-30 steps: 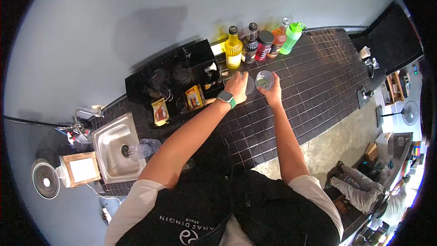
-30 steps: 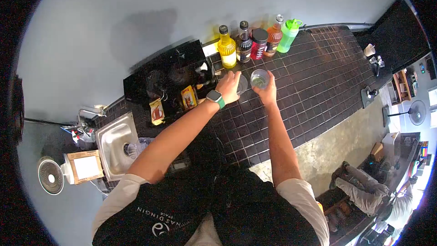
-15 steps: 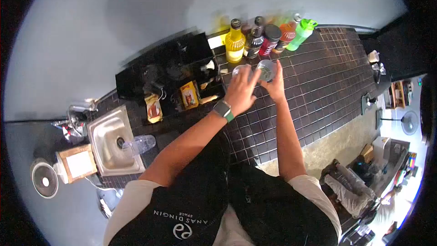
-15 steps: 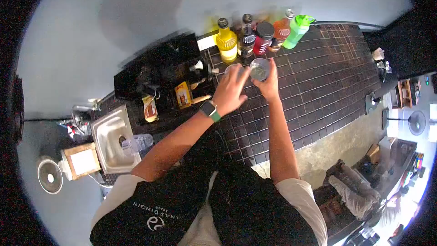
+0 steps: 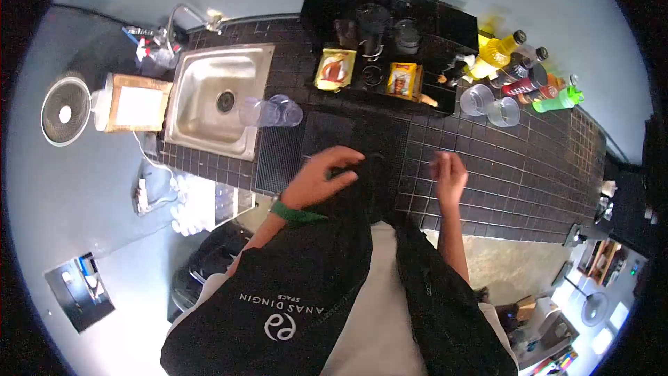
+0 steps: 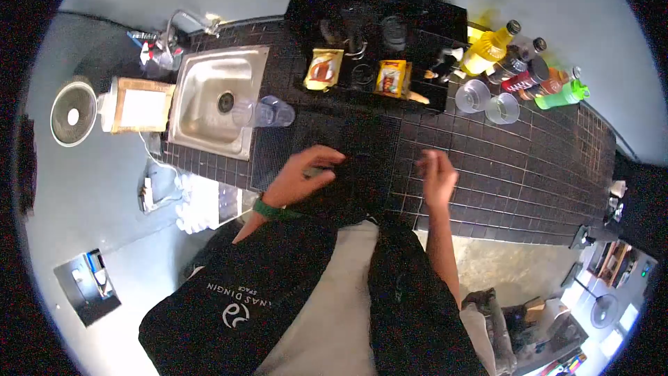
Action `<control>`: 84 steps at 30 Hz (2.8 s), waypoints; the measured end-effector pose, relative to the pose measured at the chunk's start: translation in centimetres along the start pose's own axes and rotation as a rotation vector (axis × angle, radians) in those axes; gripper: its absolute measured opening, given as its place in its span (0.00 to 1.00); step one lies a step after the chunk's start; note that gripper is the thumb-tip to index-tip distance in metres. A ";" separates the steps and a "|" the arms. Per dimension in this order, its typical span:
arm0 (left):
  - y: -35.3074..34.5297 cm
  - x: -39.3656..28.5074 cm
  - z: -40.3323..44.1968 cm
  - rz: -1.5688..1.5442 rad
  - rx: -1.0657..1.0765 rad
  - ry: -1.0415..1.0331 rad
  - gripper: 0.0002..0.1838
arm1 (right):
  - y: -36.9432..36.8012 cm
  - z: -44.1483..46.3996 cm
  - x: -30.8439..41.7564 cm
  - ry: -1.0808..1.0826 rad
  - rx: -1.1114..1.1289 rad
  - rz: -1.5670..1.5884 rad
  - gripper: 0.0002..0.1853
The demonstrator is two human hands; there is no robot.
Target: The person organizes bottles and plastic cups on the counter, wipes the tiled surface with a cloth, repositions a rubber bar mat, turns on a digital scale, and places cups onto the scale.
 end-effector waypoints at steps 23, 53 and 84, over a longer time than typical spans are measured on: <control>23.7 12.3 -7.0 0.668 -0.260 -0.022 0.52 | -38.8 -3.0 9.6 0.424 0.359 -0.674 0.56; 22.8 -1.7 0.4 0.559 0.188 -0.348 0.54 | -22.7 -10.5 15.7 0.323 -0.208 -0.464 0.52; -28.1 4.6 24.9 0.567 -0.058 -0.365 0.60 | 18.0 11.1 -1.1 0.283 -0.416 -0.362 0.58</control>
Point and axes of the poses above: each hand's wrist, its own z-axis towards the middle knuckle, its own y-axis out of the back of the hand, x = y × z, the point moved 5 cm from there along z, towards the middle knuckle, and after that the axes turned 15 degrees about -y, right-handed, at the moved point
